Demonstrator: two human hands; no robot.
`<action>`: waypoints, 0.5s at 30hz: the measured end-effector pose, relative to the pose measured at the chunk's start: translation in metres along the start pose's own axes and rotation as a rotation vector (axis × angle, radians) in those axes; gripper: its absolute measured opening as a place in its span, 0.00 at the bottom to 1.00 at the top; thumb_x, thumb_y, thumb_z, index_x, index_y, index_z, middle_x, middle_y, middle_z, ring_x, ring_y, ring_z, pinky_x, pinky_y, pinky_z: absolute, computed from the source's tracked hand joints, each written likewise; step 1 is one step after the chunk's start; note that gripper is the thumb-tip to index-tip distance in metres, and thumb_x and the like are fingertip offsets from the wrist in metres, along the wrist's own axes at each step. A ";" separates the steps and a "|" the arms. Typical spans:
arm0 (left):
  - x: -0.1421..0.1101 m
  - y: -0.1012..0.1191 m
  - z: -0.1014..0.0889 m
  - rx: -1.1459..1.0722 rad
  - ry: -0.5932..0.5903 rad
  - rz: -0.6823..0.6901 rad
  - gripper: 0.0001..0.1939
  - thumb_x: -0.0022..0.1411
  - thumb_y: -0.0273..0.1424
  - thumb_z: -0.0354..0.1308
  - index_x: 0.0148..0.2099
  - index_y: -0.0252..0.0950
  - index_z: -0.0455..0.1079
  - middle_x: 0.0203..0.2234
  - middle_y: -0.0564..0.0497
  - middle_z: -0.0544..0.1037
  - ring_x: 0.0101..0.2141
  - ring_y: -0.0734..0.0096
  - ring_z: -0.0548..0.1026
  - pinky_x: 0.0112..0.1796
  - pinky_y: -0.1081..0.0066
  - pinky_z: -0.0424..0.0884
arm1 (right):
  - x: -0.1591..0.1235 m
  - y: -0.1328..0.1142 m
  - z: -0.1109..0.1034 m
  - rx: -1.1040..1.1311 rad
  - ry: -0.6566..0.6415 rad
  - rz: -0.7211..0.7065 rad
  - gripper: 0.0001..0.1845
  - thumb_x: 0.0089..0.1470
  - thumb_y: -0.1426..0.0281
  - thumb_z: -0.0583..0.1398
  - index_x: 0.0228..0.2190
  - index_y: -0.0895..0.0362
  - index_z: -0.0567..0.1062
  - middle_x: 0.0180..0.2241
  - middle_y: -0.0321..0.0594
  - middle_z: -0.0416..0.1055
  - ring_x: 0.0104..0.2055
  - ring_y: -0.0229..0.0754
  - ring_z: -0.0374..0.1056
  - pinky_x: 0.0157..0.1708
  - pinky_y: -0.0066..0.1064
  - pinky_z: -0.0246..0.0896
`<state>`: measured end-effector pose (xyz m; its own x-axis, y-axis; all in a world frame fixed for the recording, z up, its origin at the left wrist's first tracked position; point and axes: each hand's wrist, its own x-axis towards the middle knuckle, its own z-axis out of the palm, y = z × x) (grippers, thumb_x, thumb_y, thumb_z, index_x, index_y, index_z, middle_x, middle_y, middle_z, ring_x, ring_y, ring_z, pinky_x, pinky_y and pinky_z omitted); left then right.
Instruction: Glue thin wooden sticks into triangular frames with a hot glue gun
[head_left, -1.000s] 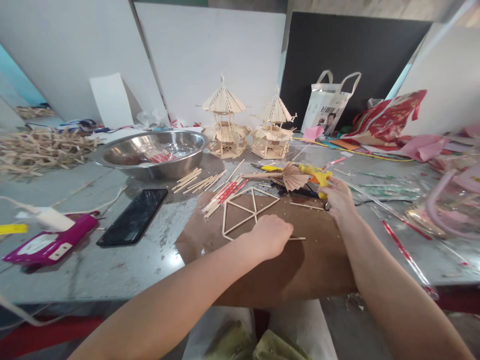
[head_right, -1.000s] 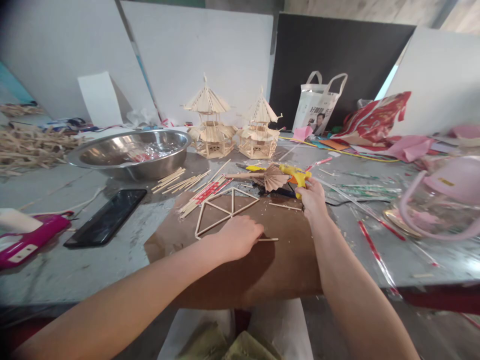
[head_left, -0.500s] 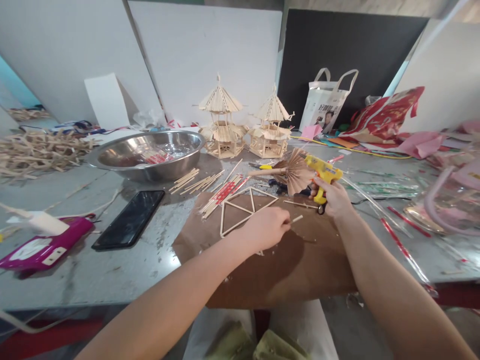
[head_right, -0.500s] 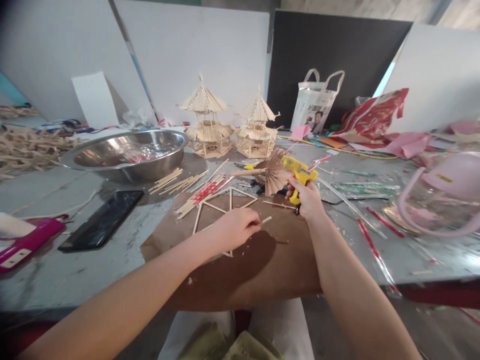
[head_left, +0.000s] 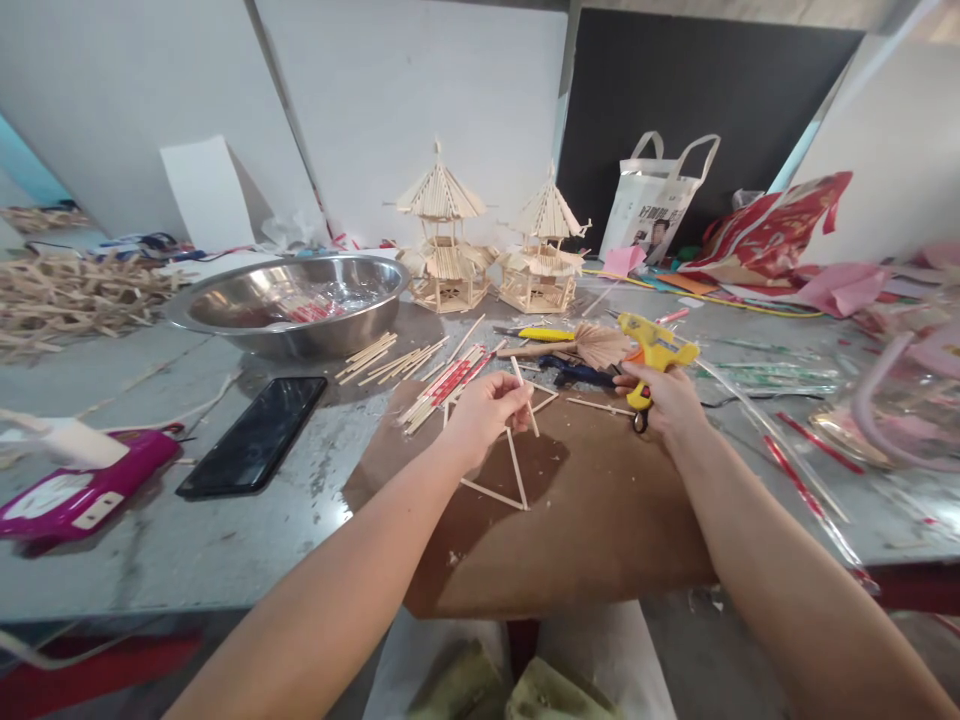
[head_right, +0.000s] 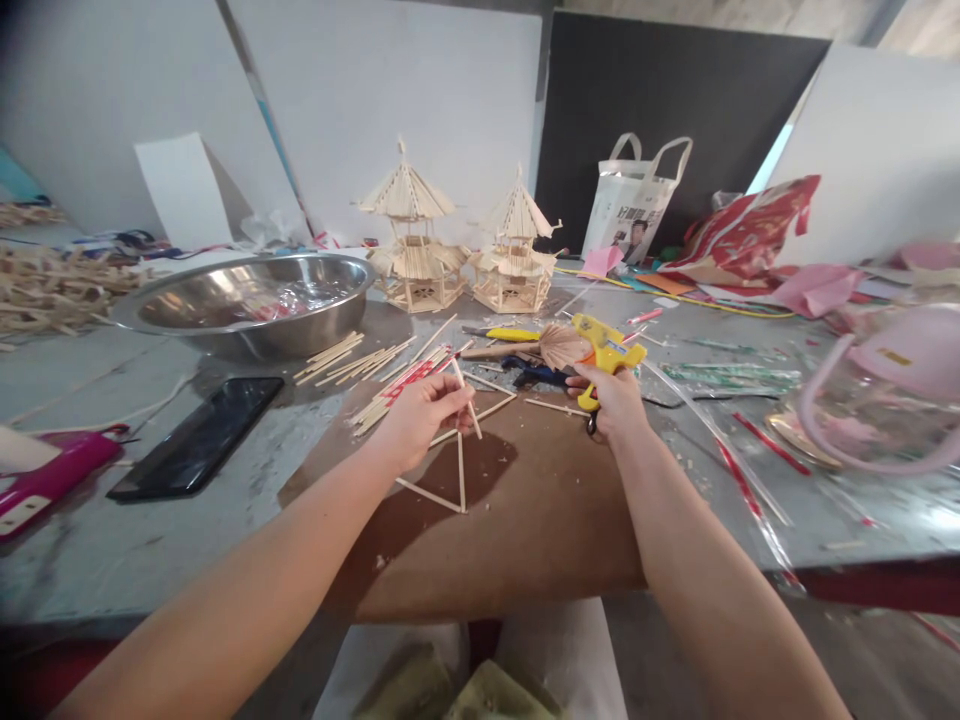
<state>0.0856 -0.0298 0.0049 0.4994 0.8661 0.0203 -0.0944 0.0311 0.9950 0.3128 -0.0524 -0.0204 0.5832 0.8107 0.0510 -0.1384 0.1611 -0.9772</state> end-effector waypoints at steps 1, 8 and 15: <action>0.001 0.001 -0.001 -0.058 0.015 -0.006 0.09 0.47 0.32 0.57 0.26 0.33 0.60 0.15 0.57 0.66 0.17 0.81 0.66 0.22 0.76 0.66 | -0.002 0.000 0.002 0.013 -0.004 -0.021 0.14 0.30 0.73 0.62 0.25 0.58 0.66 0.20 0.31 0.67 0.17 0.32 0.64 0.15 0.23 0.61; 0.007 0.005 -0.011 -0.304 0.171 -0.069 0.04 0.50 0.25 0.54 0.26 0.32 0.60 0.16 0.55 0.69 0.18 0.81 0.68 0.21 0.78 0.67 | -0.011 -0.001 0.009 -0.249 0.084 -0.193 0.10 0.30 0.69 0.62 0.20 0.60 0.69 0.17 0.35 0.67 0.17 0.33 0.62 0.16 0.24 0.58; 0.012 0.000 -0.017 -0.450 0.211 -0.110 0.03 0.52 0.23 0.52 0.27 0.31 0.63 0.18 0.54 0.70 0.19 0.82 0.69 0.22 0.81 0.69 | -0.033 -0.012 0.014 -0.278 -0.356 -0.160 0.12 0.32 0.66 0.63 0.23 0.59 0.70 0.19 0.33 0.66 0.14 0.28 0.54 0.14 0.24 0.53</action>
<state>0.0772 -0.0115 0.0033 0.3465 0.9263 -0.1482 -0.4360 0.2989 0.8489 0.2839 -0.0731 -0.0072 0.2626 0.9382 0.2254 0.1781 0.1825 -0.9669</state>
